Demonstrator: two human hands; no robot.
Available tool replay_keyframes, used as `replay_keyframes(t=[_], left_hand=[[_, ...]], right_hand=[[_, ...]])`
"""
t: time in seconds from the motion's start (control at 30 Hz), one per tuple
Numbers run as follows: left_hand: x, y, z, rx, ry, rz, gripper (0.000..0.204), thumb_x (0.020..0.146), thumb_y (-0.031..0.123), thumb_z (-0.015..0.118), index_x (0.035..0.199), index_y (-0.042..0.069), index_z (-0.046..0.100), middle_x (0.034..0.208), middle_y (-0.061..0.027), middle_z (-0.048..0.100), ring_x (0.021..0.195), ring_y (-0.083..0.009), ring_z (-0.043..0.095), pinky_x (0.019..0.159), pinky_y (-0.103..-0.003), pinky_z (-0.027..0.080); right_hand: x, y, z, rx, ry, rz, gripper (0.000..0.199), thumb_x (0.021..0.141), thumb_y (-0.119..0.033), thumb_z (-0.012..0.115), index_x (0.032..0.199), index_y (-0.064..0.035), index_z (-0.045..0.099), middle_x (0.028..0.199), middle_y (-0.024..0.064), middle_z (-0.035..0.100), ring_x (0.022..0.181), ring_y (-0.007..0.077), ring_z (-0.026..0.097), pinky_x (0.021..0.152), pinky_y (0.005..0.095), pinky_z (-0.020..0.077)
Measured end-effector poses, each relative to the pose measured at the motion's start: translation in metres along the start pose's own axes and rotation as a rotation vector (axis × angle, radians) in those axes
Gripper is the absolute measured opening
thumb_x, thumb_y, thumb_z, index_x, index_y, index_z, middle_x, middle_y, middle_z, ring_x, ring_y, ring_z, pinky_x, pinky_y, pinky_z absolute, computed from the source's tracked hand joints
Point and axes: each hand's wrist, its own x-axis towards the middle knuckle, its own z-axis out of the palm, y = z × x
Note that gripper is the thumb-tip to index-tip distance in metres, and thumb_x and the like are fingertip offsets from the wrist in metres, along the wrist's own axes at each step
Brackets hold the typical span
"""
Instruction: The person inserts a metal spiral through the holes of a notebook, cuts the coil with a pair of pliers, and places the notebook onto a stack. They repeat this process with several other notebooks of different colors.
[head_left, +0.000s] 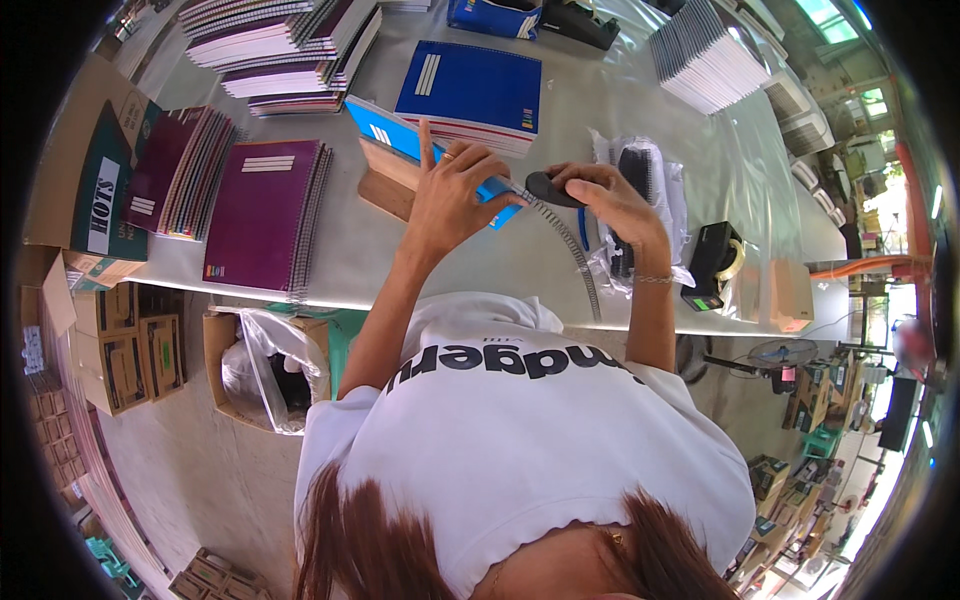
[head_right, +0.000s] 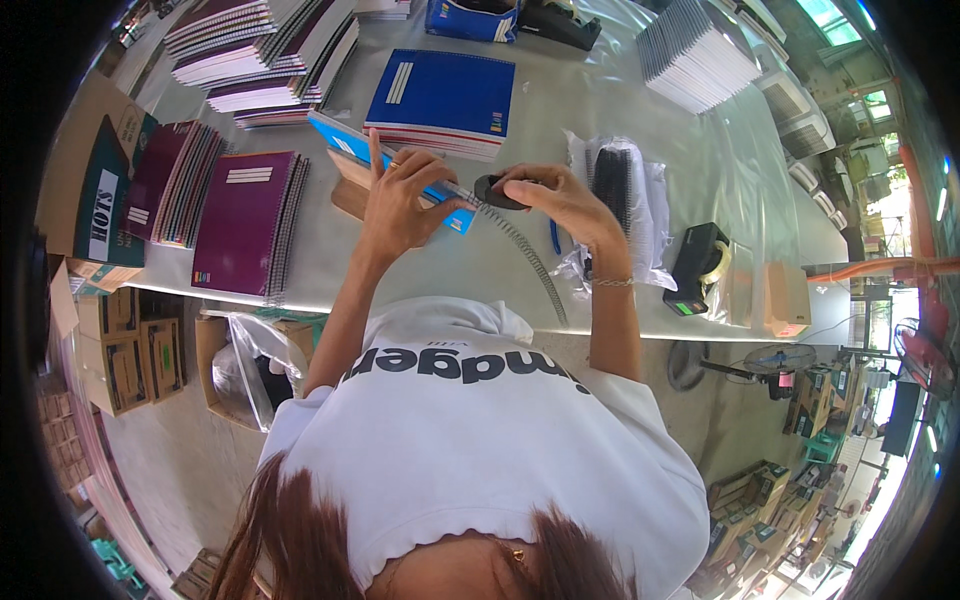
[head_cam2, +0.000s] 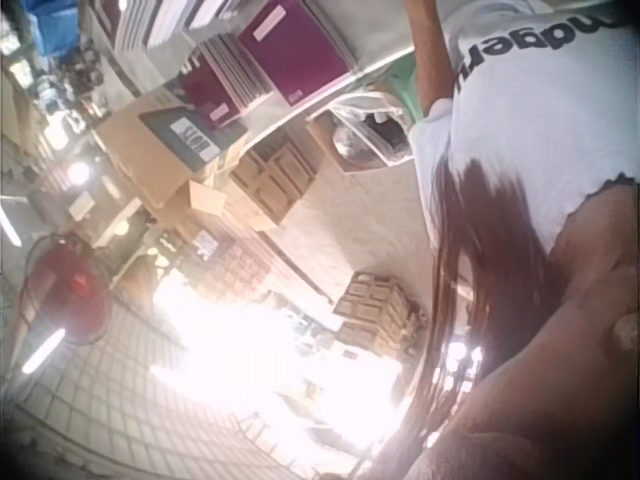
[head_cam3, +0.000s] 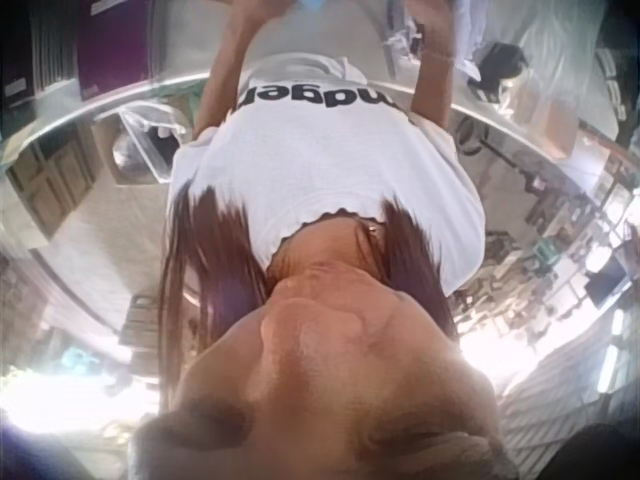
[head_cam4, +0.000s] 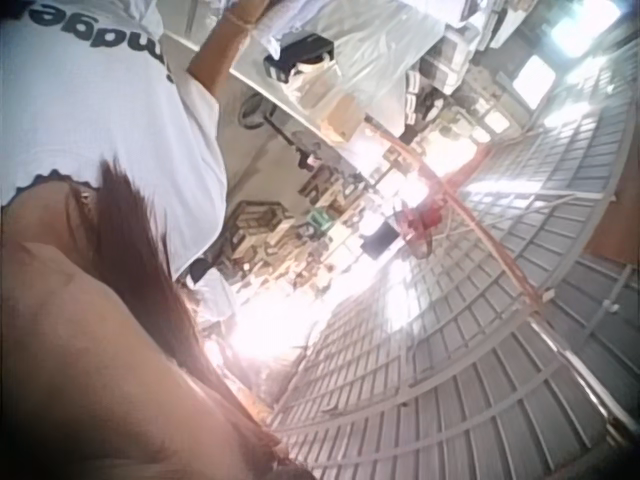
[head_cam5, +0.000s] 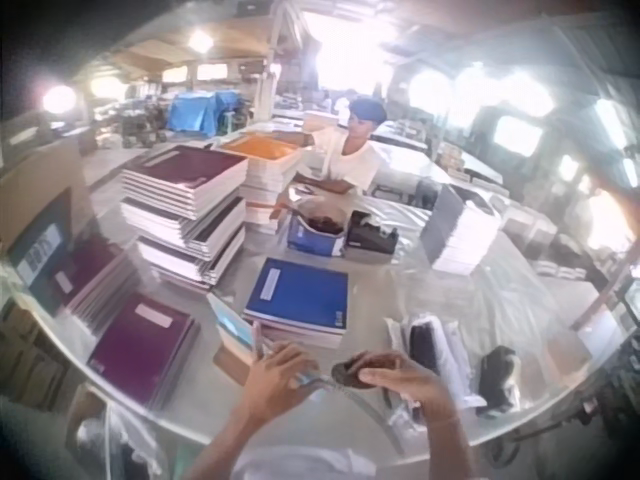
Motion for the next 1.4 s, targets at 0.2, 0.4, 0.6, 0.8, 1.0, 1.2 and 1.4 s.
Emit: replay_keyframes(t=[0.2, 0.4, 0.6, 0.8, 1.0, 1.2, 1.4], left_hand=[[0.002, -0.003, 0.000, -0.027, 0.008, 0.010, 0.029, 0.065, 0.034, 0.083, 0.081, 0.014, 0.069, 0.086, 0.0042, 0.063, 0.098, -0.0183, 0.060, 0.117, -0.059, 0.006], [0.001, -0.005, 0.001, 0.008, 0.004, 0.008, 0.030, 0.066, 0.036, 0.082, 0.080, 0.013, 0.068, 0.085, 0.0034, 0.063, 0.094, -0.0183, 0.060, 0.116, -0.057, 0.009], [0.003, 0.004, 0.009, 0.060, 0.086, -0.019, 0.034, 0.068, 0.040, 0.081, 0.082, 0.013, 0.068, 0.085, 0.0005, 0.063, 0.088, -0.0197, 0.058, 0.102, -0.046, 0.026], [0.004, 0.002, 0.021, 0.092, 0.134, -0.086, 0.029, 0.069, 0.036, 0.081, 0.083, 0.014, 0.068, 0.085, 0.0012, 0.062, 0.089, -0.0186, 0.058, 0.093, -0.042, 0.029], [0.008, 0.000, 0.010, -0.002, 0.023, -0.055, 0.020, 0.076, 0.024, 0.076, 0.092, 0.013, 0.070, 0.092, 0.0007, 0.063, 0.095, -0.0196, 0.058, 0.094, -0.042, 0.030], [0.006, 0.002, 0.005, -0.040, 0.000, -0.044, 0.015, 0.079, 0.018, 0.073, 0.093, 0.014, 0.068, 0.093, 0.0017, 0.063, 0.098, -0.0193, 0.058, 0.092, -0.041, 0.030], [0.002, 0.003, 0.004, -0.041, -0.005, -0.058, 0.019, 0.077, 0.017, 0.074, 0.095, 0.013, 0.069, 0.094, 0.0004, 0.064, 0.096, -0.0199, 0.058, 0.093, -0.041, 0.030]], right_hand=[[-0.001, 0.022, 0.011, 0.007, 0.136, 0.152, 0.036, 0.088, -0.027, 0.069, 0.107, 0.0032, 0.068, 0.099, 0.0052, 0.068, 0.091, 0.0110, 0.059, 0.083, 0.0240, 0.0459], [-0.003, 0.013, 0.021, -0.106, 0.133, 0.077, 0.035, 0.091, -0.030, 0.065, 0.107, 0.0005, 0.069, 0.098, 0.0045, 0.068, 0.091, 0.0121, 0.060, 0.082, 0.0258, 0.0459], [0.020, 0.062, 0.017, -0.382, 0.472, -0.178, 0.049, 0.087, -0.036, 0.069, 0.116, 0.0026, 0.064, 0.096, 0.0142, 0.068, 0.091, 0.0205, 0.064, 0.083, 0.0308, 0.0494], [0.006, -0.005, 0.032, -0.451, 0.339, -0.321, 0.038, 0.082, -0.025, 0.074, 0.112, -0.0035, 0.065, 0.095, 0.0114, 0.068, 0.088, 0.0221, 0.066, 0.083, 0.0334, 0.0500], [0.012, -0.002, 0.058, -0.514, 0.475, -0.297, 0.027, 0.076, -0.011, 0.077, 0.100, -0.0019, 0.068, 0.088, 0.0073, 0.067, 0.082, 0.0182, 0.062, 0.080, 0.0317, 0.0467], [0.016, 0.017, 0.078, -0.747, 0.713, -0.542, 0.017, 0.080, -0.015, 0.072, 0.094, -0.0076, 0.068, 0.091, 0.0033, 0.065, 0.088, 0.0227, 0.058, 0.091, 0.0373, 0.0333], [0.016, 0.021, 0.084, -0.664, 0.696, -0.538, 0.016, 0.081, -0.014, 0.071, 0.095, -0.0073, 0.067, 0.091, 0.0033, 0.064, 0.090, 0.0236, 0.056, 0.090, 0.0386, 0.0337]])
